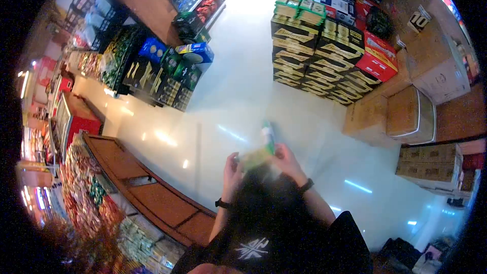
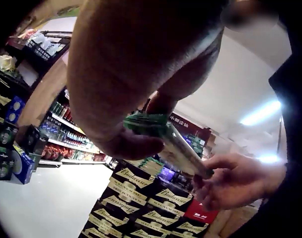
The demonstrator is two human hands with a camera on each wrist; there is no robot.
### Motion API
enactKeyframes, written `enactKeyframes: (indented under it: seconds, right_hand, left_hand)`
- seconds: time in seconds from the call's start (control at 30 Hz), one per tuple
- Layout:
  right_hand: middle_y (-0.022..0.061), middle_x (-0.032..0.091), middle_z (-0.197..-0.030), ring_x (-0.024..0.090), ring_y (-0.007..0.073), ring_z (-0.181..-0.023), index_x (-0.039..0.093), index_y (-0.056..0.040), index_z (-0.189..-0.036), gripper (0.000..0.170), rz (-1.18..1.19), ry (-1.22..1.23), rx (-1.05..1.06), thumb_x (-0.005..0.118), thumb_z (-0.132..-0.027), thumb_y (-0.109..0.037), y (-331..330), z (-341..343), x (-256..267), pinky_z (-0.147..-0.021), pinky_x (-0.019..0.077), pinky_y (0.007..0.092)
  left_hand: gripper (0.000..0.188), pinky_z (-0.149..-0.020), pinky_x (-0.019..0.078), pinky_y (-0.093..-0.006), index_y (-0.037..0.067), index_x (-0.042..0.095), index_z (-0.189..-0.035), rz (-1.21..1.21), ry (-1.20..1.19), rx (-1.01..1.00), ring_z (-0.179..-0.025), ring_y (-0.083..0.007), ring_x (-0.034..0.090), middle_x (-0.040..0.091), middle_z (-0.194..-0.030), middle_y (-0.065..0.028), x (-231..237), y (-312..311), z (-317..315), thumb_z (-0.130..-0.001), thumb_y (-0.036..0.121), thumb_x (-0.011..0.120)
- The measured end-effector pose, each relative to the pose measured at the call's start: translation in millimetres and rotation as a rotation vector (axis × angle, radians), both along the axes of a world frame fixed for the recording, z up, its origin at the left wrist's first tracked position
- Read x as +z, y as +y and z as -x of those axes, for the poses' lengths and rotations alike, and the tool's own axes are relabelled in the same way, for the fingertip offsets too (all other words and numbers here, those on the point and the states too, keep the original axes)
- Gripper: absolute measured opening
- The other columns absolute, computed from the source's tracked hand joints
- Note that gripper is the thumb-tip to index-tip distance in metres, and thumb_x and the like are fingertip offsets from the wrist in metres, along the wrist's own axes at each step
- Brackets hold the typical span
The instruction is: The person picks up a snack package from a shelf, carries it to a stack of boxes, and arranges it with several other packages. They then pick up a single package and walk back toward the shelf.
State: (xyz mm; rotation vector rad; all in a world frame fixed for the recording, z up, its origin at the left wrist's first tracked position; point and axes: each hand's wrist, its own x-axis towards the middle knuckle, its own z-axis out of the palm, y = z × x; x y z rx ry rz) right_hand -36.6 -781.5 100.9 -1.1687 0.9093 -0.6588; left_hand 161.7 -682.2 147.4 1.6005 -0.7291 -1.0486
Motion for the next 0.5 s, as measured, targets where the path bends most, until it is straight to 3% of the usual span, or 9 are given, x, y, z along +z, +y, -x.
enactKeyframes:
  seconds: [0.1, 0.17, 0.37, 0.5]
  right_hand:
    - [0.0002, 0.058, -0.089, 0.054, 0.0065, -0.081, 0.04, -0.0054, -0.137, 0.052, -0.017, -0.001, -0.013, 0.065, -0.092, -0.006, -21.0, 4.9, 6.0, -0.072, 0.0442, 0.0228]
    - [0.0001, 0.057, -0.088, 0.053, 0.0062, -0.08, 0.038, -0.0061, -0.14, 0.055, 0.004, 0.034, -0.032, 0.065, -0.091, -0.006, -36.8, 5.8, -5.8, -0.071, 0.0437, 0.0229]
    - [-0.0007, 0.054, -0.084, 0.049, 0.0057, -0.075, 0.039, -0.0069, -0.141, 0.057, -0.041, -0.057, -0.056, 0.065, -0.09, -0.005, -107.3, -11.0, 35.2, -0.066, 0.0404, 0.0227]
    - [-0.0024, 0.049, -0.08, 0.045, 0.0055, -0.071, 0.041, -0.0063, -0.14, 0.056, 0.048, -0.009, -0.071, 0.066, -0.09, -0.005, -159.1, -23.5, 19.6, -0.063, 0.0386, 0.0229]
  left_hand:
    - [0.034, -0.066, 0.0464, -0.0243, 0.001, 0.048, -0.126, 0.011, 0.078, -0.02, -0.078, -0.0093, 0.054, 0.059, -0.093, -0.0047, 6.3, -36.0, -2.1, -0.095, 0.01, 0.061]
    - [0.032, -0.066, 0.0468, -0.0244, 0.001, 0.048, -0.123, 0.043, 0.017, -0.048, -0.077, -0.0094, 0.055, 0.06, -0.093, -0.0051, -19.8, -59.8, -10.4, -0.095, 0.01, 0.061]
    - [0.03, -0.066, 0.0482, -0.0247, 0.0, 0.048, -0.12, 0.025, -0.09, -0.135, -0.077, -0.0111, 0.058, 0.062, -0.094, -0.0075, -42.8, -131.9, -34.5, -0.095, 0.011, 0.062]
    - [0.03, -0.067, 0.0498, -0.025, 0.0, 0.048, -0.12, 0.038, -0.118, -0.142, -0.078, -0.0115, 0.059, 0.063, -0.098, -0.009, -43.4, -190.8, -48.4, -0.095, 0.01, 0.061]
